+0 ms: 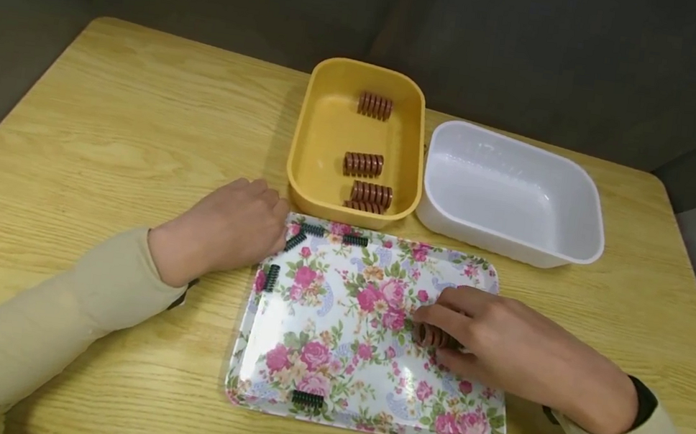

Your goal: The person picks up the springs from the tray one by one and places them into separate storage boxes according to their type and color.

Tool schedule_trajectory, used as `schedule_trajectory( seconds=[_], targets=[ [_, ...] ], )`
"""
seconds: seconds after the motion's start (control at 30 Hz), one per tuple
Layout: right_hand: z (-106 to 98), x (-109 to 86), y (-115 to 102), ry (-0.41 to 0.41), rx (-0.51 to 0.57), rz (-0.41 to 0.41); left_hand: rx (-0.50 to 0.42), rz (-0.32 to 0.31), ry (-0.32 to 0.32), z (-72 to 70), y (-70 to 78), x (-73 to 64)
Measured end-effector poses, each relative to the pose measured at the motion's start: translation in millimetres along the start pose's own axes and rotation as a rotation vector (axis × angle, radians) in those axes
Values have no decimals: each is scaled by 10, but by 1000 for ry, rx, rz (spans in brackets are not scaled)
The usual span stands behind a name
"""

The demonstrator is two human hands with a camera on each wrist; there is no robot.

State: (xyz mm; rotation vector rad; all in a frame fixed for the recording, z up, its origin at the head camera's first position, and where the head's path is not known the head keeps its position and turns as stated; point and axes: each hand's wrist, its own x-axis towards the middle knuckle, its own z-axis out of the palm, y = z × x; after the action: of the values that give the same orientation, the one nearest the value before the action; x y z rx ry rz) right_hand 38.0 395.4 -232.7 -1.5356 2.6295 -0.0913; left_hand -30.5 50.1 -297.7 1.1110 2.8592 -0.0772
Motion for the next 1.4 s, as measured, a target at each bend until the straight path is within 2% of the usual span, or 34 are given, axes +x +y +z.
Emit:
schedule_trajectory(
  seconds=[0.3, 0.7, 1.0, 1.17, 1.4],
  targets=[
    [-69, 89, 29, 30, -8, -28, 53, 24, -11, -14, 9, 2],
    [-240, 271, 114, 97, -55, -86, 102, 54, 14, -5, -1, -16],
    [-368, 397, 193, 80, -87, -46, 93, 39, 10, -20, 3, -21],
    [-400, 464, 251, 82, -80, -57, 119, 53, 2, -31, 3, -19],
    [-444, 554, 335, 70, -56, -38, 112, 44, -7, -42, 9, -14]
  ],
)
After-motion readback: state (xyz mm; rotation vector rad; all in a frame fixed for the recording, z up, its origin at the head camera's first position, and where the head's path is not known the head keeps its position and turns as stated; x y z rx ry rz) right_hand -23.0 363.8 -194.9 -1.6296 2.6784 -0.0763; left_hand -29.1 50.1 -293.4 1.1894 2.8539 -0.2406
